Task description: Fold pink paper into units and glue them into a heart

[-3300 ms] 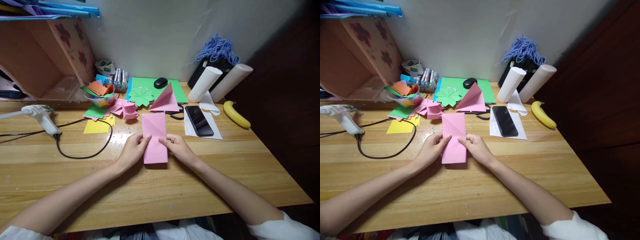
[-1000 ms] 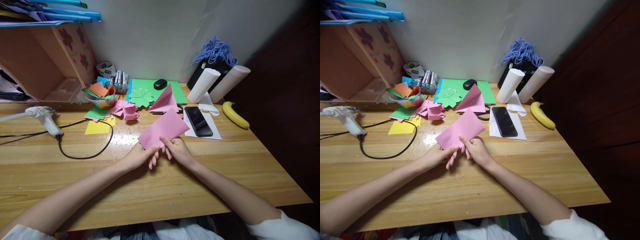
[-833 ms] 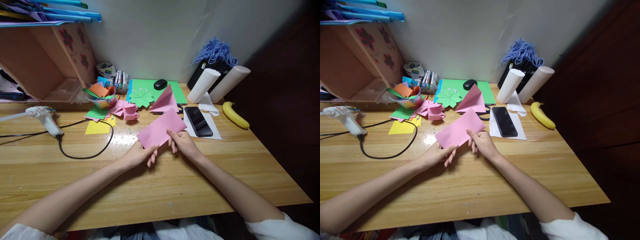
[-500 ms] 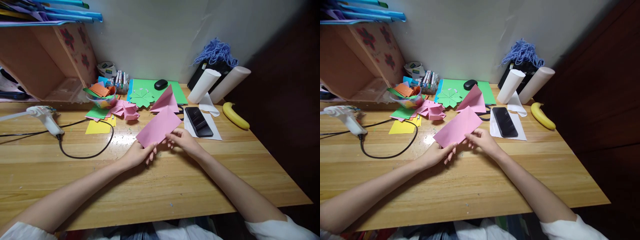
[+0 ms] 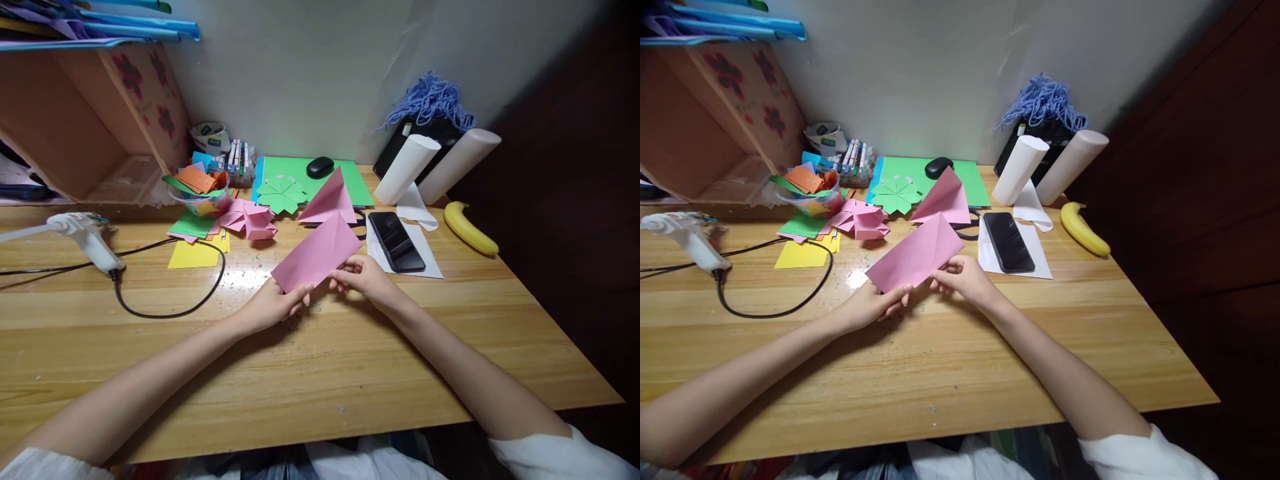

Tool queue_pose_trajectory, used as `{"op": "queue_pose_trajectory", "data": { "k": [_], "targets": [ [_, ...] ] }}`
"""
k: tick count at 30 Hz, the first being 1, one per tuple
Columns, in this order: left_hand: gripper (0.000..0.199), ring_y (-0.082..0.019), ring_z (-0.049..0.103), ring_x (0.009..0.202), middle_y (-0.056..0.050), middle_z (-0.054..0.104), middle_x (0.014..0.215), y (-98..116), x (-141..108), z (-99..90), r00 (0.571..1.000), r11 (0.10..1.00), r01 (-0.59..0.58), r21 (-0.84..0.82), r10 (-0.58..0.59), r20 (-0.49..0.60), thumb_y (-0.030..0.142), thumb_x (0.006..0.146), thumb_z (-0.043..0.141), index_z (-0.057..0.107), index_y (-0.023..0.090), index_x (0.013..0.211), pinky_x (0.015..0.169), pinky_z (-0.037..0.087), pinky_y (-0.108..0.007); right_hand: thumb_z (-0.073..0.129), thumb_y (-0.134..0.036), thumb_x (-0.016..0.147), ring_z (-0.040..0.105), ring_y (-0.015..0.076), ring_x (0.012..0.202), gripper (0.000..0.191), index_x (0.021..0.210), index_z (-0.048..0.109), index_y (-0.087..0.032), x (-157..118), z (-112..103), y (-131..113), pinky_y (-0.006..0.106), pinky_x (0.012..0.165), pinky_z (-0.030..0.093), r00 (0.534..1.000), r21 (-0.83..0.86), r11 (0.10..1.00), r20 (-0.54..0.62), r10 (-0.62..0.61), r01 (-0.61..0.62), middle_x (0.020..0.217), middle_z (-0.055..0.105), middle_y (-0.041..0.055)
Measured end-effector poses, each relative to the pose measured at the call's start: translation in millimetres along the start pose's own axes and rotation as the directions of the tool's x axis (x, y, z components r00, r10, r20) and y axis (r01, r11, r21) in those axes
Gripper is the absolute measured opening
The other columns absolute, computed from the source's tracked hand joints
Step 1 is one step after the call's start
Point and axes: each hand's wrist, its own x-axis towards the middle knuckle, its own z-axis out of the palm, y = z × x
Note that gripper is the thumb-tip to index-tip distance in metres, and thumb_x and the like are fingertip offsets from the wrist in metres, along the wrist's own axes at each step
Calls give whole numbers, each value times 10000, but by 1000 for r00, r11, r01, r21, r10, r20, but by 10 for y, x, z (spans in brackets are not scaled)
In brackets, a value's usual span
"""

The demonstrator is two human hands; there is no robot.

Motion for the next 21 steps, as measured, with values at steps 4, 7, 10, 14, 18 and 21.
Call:
{"op": "queue_pose_trajectory", "data": {
  "k": [4,7,10,14,18,21],
  "targets": [
    [329,-55,290,375,67,337,445,-25,21,-33,1000,999,8,-51,-8,12,465,793,452,505,163,672,375,254,-178,670,-333,640,501,70,464,223,661,591,-126,77,-235,3,196,460,400,992,22,999,-125,-31,34,593,629,22],
    [317,-53,299,379,67,343,454,-26,28,-45,1000,998,26,-63,-26,5,459,782,469,495,165,668,376,256,-174,666,-313,641,487,64,463,189,643,587,-142,121,-416,-7,186,450,391,964,40,997,-259,-58,71,584,615,10],
    [325,-50,290,379,69,326,460,-21,23,-51,999,996,37,-84,-36,21,465,776,476,487,164,655,375,242,-177,636,-340,675,531,78,527,194,705,606,-151,122,-545,-64,183,481,424,919,78,989,-385,-87,126,657,637,27],
    [362,-50,257,383,69,296,456,-30,8,-58,996,995,48,-82,-42,80,485,780,467,513,148,655,378,197,-190,566,-452,735,607,118,643,341,894,614,-153,54,-553,-149,206,534,483,988,89,996,-152,-8,22,822,661,69],
    [367,-50,235,394,74,268,460,-50,17,-52,996,994,40,-98,-32,83,468,794,457,578,124,753,385,157,-192,694,-378,639,597,117,548,334,838,617,-120,-4,-425,-122,193,457,460,994,-75,996,87,59,-52,666,650,52],
    [332,-49,242,391,75,279,457,-60,35,-44,997,992,-17,-127,7,-79,448,788,472,548,131,720,385,162,-194,697,-372,633,585,114,508,319,784,615,-103,-13,-318,-82,204,443,460,997,-72,997,70,36,-31,622,650,61]
  ]
}}
